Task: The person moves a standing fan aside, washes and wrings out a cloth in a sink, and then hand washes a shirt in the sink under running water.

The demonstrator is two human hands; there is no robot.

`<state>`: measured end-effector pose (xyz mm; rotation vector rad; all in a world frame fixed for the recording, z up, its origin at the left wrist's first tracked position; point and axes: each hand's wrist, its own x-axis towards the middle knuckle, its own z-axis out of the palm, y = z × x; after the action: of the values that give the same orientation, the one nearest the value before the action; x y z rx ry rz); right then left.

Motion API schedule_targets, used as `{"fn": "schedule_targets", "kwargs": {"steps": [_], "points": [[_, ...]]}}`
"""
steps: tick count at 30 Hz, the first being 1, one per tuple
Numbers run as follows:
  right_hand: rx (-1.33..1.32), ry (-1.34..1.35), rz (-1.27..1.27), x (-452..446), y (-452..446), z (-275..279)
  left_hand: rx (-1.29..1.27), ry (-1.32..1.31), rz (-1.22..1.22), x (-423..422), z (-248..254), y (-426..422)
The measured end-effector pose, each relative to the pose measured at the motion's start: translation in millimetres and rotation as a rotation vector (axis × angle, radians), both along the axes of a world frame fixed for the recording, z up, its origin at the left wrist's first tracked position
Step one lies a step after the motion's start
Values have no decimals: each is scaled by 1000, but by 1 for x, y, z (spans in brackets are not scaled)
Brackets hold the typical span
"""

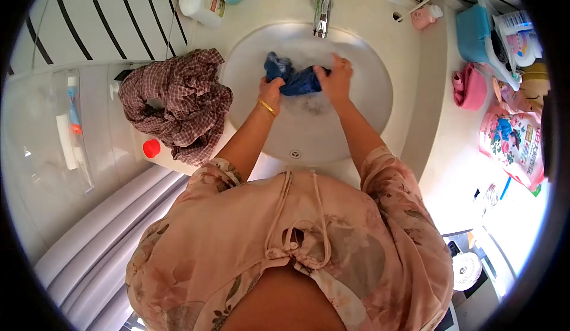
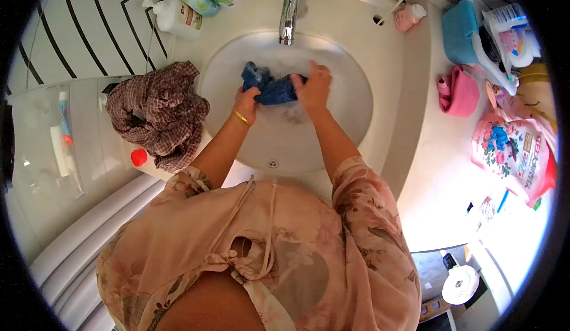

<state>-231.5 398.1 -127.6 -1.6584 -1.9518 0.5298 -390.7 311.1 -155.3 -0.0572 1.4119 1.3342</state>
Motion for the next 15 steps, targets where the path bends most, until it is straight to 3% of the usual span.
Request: {"fn": "schedule_targets", "kwargs": {"steps": [1, 2, 3, 5, 6, 8, 10, 11, 13, 15], "points": [[-306, 16, -137, 8, 5, -2, -132, -6, 9, -5, -4, -3], [-351, -59, -141, 6, 3, -17, -264, -11, 14, -9, -5, -4], [-395, -132, -147, 1, -4, -41, -304, -228, 34, -12, -2, -5], [-706, 95, 22, -14, -11, -54, -363, -305, 158, -5, 16, 4], [-729, 314, 50, -29, -21, -49, -395, -345, 220, 0, 28, 8], [-659, 437, 169, -56, -45, -12, -139, -561, 122, -13, 26, 9], [-504, 342, 365, -67, -67, 56, 257, -741, -24, -38, -17, -2], [-417, 251, 489, -68, -77, 81, 374, -813, -80, -40, -13, -6], [-222, 129, 617, -68, -79, 74, 382, -808, -99, -31, -8, -7], [-333, -14, 327, -68, -51, 53, 211, -634, -9, -10, 3, 6]]}}
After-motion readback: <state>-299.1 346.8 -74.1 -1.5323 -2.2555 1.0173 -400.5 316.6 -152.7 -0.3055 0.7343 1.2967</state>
